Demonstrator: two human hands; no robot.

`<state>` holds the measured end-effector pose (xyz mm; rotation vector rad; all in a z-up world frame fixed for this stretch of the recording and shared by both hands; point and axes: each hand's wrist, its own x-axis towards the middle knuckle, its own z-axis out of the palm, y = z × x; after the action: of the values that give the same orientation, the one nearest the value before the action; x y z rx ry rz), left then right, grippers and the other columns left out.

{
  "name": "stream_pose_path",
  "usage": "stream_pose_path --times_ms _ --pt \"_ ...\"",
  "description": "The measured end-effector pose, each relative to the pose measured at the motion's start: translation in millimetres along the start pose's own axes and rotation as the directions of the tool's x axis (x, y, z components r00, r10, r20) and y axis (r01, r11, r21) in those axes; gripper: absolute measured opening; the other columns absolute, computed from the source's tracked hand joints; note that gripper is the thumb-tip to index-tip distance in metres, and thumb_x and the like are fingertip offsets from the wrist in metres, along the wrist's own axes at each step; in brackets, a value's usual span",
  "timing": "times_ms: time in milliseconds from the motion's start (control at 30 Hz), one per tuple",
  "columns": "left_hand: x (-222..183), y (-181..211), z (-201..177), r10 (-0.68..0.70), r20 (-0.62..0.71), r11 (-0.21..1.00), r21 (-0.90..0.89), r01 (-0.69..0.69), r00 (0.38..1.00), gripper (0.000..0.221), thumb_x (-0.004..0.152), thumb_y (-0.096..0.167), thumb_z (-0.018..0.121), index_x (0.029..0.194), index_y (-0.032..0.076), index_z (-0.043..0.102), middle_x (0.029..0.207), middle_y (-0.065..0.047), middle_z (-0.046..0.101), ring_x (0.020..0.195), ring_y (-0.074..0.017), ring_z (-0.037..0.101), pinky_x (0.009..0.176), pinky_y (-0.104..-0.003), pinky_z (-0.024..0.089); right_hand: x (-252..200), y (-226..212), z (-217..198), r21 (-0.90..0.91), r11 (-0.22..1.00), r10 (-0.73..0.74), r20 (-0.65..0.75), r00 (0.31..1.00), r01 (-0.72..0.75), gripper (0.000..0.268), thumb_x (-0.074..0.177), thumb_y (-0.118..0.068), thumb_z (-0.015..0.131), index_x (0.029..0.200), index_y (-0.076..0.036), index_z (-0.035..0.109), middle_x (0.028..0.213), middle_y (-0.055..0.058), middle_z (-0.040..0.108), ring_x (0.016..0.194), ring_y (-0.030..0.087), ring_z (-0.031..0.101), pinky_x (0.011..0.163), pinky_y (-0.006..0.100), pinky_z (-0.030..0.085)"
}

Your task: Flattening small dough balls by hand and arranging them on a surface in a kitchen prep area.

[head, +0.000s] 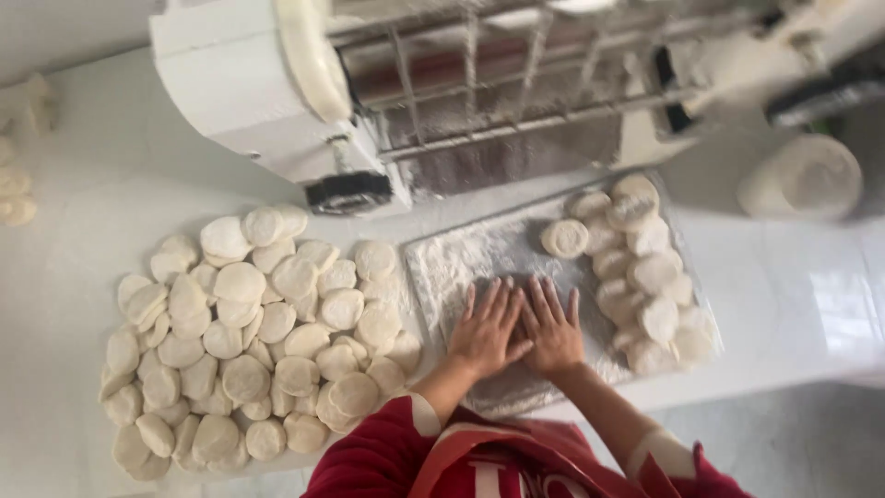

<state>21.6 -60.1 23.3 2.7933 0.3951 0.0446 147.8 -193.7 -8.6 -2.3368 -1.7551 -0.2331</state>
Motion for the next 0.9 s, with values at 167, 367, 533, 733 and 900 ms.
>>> stream_pose_path --times_ms 167,367,533,733,900 --pt "3.1 -9.7 20.2 0.135 0.001 0.945 0.301 -0.129 0.991 0.068 0.101 0.077 0.004 0.164 0.051 0.007 0.176 -0.01 0.0 0.159 -0.0381 0.004 0.124 -0.071 -0.003 -0.7 6.7 18.8 -0.11 0.994 0.027 0.27 0.962 0.002 0.089 0.091 -0.068 0.027 0.167 -0.024 0.014 0.176 0.011 0.008 0.164 0.032 0.001 0.125 0.065 0.0" --pt "-4.8 -6.6 3.5 0.146 -0.033 0.949 0.286 -0.131 0.989 0.066 0.102 0.076 0.026 0.164 0.053 0.023 0.177 -0.008 0.016 0.16 -0.0385 0.022 0.125 -0.069 0.009 0.2 5.9 15.2 0.034 0.999 -0.027 0.228 0.973 0.019 0.094 0.088 -0.064 0.034 0.168 -0.019 0.013 0.176 0.01 0.011 0.165 0.031 0.0 0.124 0.07 0.002" --pt "-15.1 -4.1 17.0 0.111 -0.246 0.991 -0.047 -0.127 0.963 0.06 0.106 0.058 0.034 0.162 0.036 0.035 0.17 -0.018 0.039 0.152 -0.0485 0.045 0.126 -0.072 0.026 5.5 1.1 13.2 -0.02 1.0 0.019 0.229 0.973 -0.014 0.091 0.087 -0.06 0.038 0.166 -0.02 0.02 0.175 0.005 0.017 0.164 0.03 0.008 0.124 0.067 0.01" --pt "-17.9 -11.5 15.3 -0.049 -0.37 0.94 -0.331 -0.082 0.928 0.042 0.108 0.032 0.044 0.147 0.018 0.043 0.156 -0.019 0.045 0.142 -0.0427 0.048 0.129 -0.06 0.031 15.9 -9.5 -11.4 0.142 0.985 0.063 0.213 0.975 -0.095 0.068 0.104 -0.043 0.027 0.163 -0.01 0.019 0.163 0.018 0.03 0.157 0.039 0.018 0.122 0.073 0.008" --pt "-36.5 -0.4 -16.2 -0.396 0.035 0.914 -0.076 0.397 0.918 0.043 0.106 0.034 0.041 0.135 0.007 0.058 0.142 -0.017 0.052 0.13 -0.0366 0.046 0.105 -0.054 0.039 -33.2 38.6 23.9 0.157 0.979 0.154 -0.149 0.977 -0.13 0.075 0.088 -0.027 0.076 0.153 0.004 0.053 0.136 0.023 0.071 0.117 0.038 0.071 0.1 0.049 0.055"
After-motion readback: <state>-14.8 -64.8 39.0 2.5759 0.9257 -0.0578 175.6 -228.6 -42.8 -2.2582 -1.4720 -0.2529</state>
